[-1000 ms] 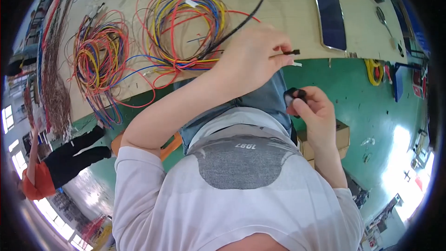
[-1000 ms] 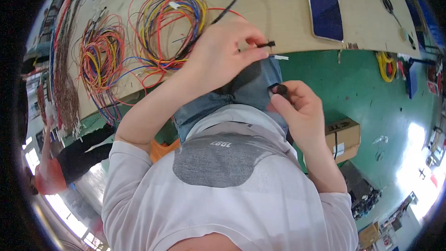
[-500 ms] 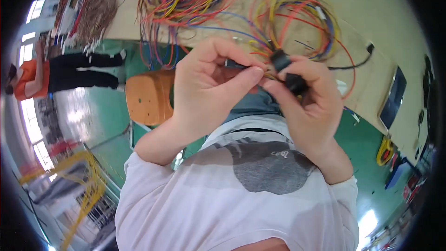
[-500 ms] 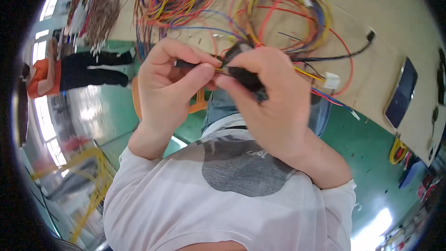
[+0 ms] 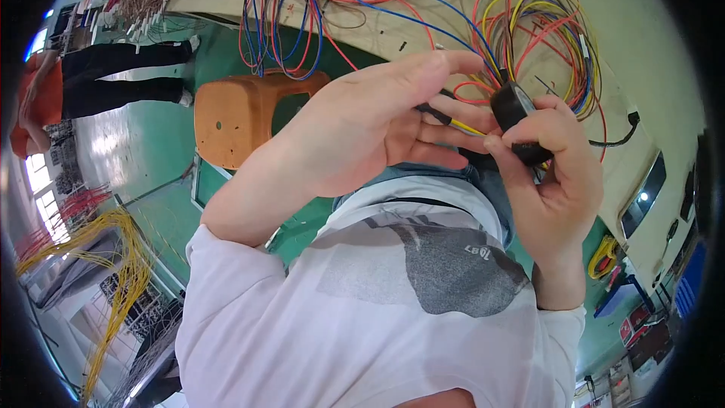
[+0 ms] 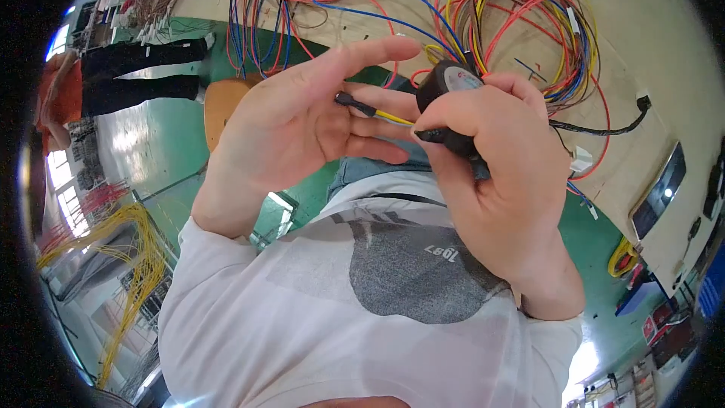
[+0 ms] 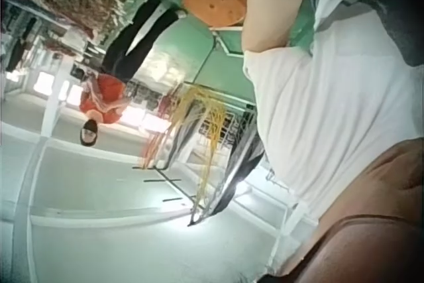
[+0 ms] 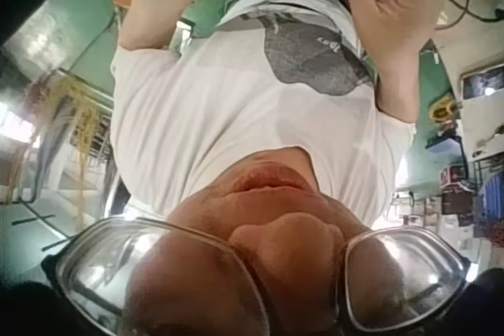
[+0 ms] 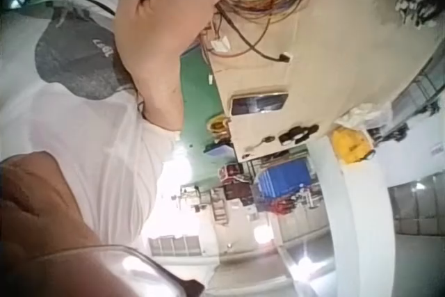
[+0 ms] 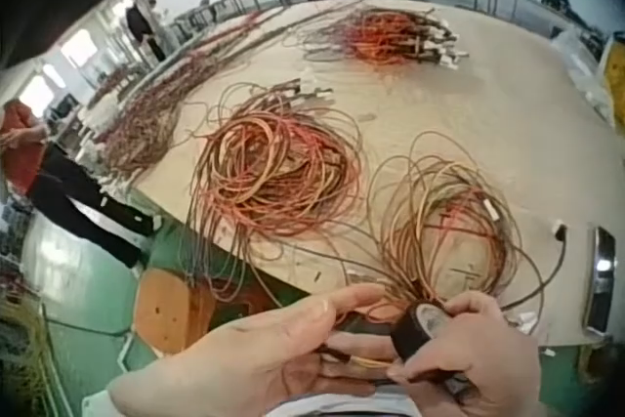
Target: Applying electrical tape to bundles of wires to secure them and organize the harness.
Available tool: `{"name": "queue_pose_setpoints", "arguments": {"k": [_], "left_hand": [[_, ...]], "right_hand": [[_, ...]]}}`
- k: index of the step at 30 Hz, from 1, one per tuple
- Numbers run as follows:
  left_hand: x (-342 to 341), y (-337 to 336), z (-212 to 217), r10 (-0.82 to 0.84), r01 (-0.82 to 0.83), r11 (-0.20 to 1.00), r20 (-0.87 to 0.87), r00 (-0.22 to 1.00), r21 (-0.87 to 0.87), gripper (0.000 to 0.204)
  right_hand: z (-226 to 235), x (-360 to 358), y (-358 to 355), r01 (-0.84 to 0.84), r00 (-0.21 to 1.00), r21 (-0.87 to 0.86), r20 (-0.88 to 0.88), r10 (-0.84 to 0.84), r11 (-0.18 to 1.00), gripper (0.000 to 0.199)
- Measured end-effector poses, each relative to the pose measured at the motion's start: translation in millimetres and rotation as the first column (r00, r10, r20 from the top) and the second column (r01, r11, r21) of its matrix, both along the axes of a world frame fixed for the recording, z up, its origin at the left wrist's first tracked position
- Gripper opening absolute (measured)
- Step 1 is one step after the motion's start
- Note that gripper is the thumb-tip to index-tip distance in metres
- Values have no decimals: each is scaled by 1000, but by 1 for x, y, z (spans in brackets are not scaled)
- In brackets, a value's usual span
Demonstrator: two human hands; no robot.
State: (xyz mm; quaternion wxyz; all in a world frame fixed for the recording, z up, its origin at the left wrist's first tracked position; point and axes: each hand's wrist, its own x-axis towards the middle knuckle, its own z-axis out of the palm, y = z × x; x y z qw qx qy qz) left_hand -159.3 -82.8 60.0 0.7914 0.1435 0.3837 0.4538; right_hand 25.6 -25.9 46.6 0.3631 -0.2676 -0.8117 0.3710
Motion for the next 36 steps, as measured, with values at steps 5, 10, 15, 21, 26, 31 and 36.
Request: {"name": "queue_pose_setpoints", "arguments": {"k": [5,10,15,21,26,31,36], "left_hand": [[-4,1,2,-14,19,999,95,995,-43,45],[6,-3,8,-14,49,988,-232,973,144,48],[6,-4,13,-13,68,984,-315,949,163,47],[3,-5,12,9,15,993,-207,978,115,48],[4,-5,17,-9,22,996,-157,988,83,49],[3,-5,15,-33,45,996,-146,989,80,53],[6,-11,10,-12,89,978,-374,927,189,40]], "right_hand": [[6,5,2,-62,995,2,79,61,998,21],[5,4,1,-14,998,-35,62,16,999,19],[7,5,-2,34,997,-35,65,-32,999,19],[10,10,-3,95,995,-172,56,-86,981,19],[9,14,-1,-17,999,-351,-49,-1,936,21],[9,14,-1,-22,998,-385,-58,-1,923,23],[8,10,-4,-10,997,-362,-70,-17,932,23]]}}
